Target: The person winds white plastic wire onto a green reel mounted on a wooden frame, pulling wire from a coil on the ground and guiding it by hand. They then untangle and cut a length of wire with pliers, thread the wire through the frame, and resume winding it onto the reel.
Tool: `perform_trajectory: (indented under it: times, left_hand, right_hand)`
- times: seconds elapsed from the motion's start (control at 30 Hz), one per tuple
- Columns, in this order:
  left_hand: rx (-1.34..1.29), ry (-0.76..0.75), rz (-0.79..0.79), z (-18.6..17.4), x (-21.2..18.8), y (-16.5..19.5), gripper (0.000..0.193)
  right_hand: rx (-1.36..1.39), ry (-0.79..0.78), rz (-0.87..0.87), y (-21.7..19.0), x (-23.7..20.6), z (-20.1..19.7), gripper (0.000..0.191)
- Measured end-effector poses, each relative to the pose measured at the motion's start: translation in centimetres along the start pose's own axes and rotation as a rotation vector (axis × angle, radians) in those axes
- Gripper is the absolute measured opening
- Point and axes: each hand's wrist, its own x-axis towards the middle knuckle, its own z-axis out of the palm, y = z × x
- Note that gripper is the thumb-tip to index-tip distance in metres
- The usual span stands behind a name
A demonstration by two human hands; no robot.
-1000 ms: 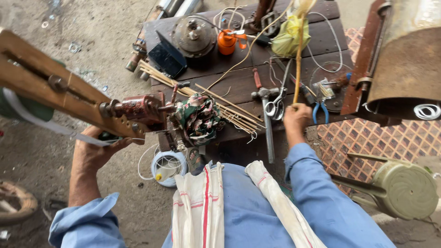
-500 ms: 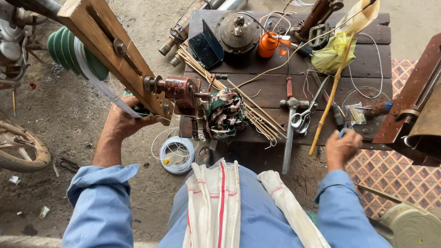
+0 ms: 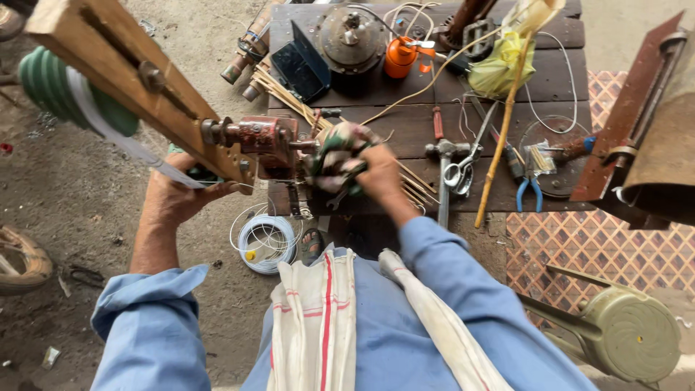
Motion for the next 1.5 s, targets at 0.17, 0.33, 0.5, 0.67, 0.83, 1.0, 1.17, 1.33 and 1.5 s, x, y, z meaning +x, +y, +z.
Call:
perform_trajectory:
  times: [0.17, 0.33, 0.5, 0.67, 0.83, 1.0, 1.17, 1.33, 1.5]
  left_hand:
    - [-0.074, -0.006, -0.028, -0.6, 0.1, 0.4, 0.047]
    - [0.02, -0.005, 0.009, -1.3, 0.4, 0.6, 0.047]
    - [0.011, 0.056, 0.11, -1.3, 0.3, 0.6, 0.045]
    - [0.001, 0.04, 0.118, -1.8, 0.3, 1.2, 0.049]
    - [0.053, -0.116, -0.099, -3.3, 0.2, 1.8, 0.056]
    - [0.137, -0.129, 0.019, -4.8, -0.2, 1.3, 0.062]
    - [0.004, -0.158, 0.036, -5.8, -0.3, 0.4, 0.071]
    - [-0.016, -0.191, 0.021, -6.0, -0.4, -0.4, 0.069]
    - [-0.022, -0.177, 0.088, -6.3, -0.7, -1.9, 0.061]
  right_hand:
    - [-0.186, 0.29, 0.024, 4.3, 3.5, -11.5, 0.027]
    - [-0.78, 0.35, -0.138, 3.6, 2.1, -13.0, 0.038]
    - [-0.208, -0.38, -0.083, -2.0, -4.9, -2.3, 0.058]
    - [-0.354, -0.511, -0.194, -6.7, -9.4, 2.2, 0.07]
    - [-0.49, -0.435, -0.32, -6.8, -9.5, 2.7, 0.025]
    - [-0.595, -0.417, -0.295, -7.8, -9.7, 3.5, 0.008]
    - [-0.643, -0.371, -0.196, -10.1, -9.6, 3.5, 0.008]
    - [-0.746, -0.343, -0.165, -11.2, -9.4, 4.4, 0.012]
    - [-0.819, -0.324, -0.191, -11.4, -10.1, 5.5, 0.006]
